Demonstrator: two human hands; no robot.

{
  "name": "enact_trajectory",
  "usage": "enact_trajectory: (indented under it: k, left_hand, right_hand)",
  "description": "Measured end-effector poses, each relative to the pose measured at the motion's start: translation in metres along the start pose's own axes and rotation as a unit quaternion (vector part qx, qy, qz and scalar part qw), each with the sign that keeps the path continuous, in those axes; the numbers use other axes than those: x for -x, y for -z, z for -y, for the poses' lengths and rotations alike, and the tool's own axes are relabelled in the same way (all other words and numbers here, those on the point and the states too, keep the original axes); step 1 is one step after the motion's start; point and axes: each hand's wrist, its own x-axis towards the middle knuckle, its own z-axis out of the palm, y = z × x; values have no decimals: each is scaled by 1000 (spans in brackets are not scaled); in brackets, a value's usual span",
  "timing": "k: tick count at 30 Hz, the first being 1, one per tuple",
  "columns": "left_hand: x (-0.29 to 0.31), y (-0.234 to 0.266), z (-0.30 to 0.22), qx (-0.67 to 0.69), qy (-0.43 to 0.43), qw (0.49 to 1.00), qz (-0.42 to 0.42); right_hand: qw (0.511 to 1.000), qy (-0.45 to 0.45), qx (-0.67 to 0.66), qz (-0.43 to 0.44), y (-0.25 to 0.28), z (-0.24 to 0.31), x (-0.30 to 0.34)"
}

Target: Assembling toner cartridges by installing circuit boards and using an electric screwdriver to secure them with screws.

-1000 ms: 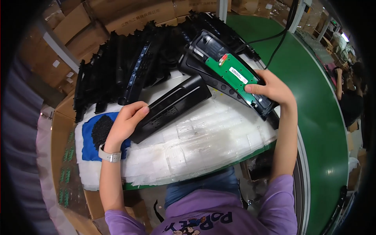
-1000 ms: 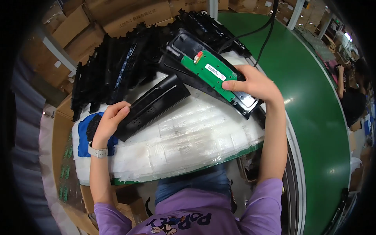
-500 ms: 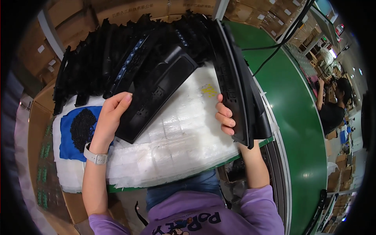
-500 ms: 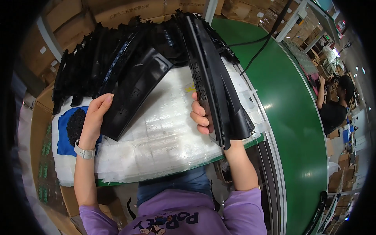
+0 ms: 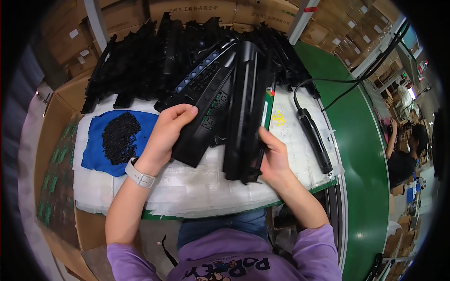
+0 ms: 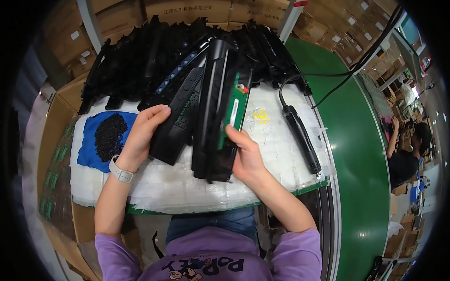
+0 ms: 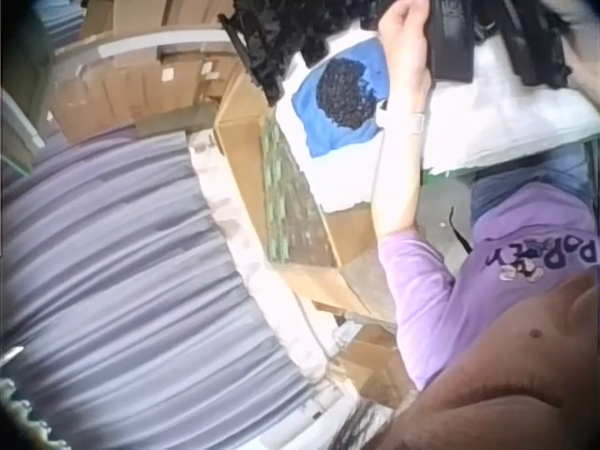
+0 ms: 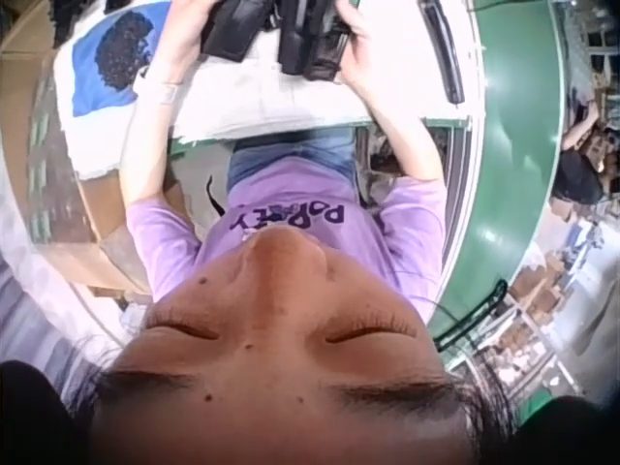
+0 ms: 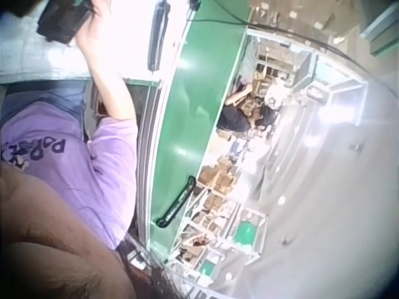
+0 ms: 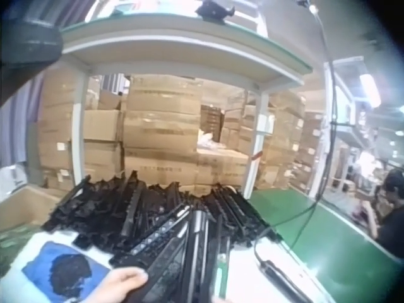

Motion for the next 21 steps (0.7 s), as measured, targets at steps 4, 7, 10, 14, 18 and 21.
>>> enact_trajectory:
  k: [4, 7, 10, 14, 18, 21]
  left_hand:
    - [8, -5, 4, 22, -8, 1000, 7]
    - [15, -13, 4, 23, -23, 999, 3]
    - [20, -18, 8, 49, -37, 998, -7]
    - [22, -28, 13, 13, -93, 995, 21]
    - [17, -25, 20, -265, -308, 912, -48]
    - [19, -24, 6, -501, -426, 743, -126]
  right_hand:
    - [995, 58, 82, -26, -32, -24, -7]
    - [991, 68, 109, -47, -35, -30, -11]
    - [985, 70, 145, -61, -29, -34, -10]
    - [987, 75, 112, -87, -28, -38, -6]
    - [994, 70, 46, -74, -28, -33, -2]
    - [994, 72, 31, -78, -24, -26, 0]
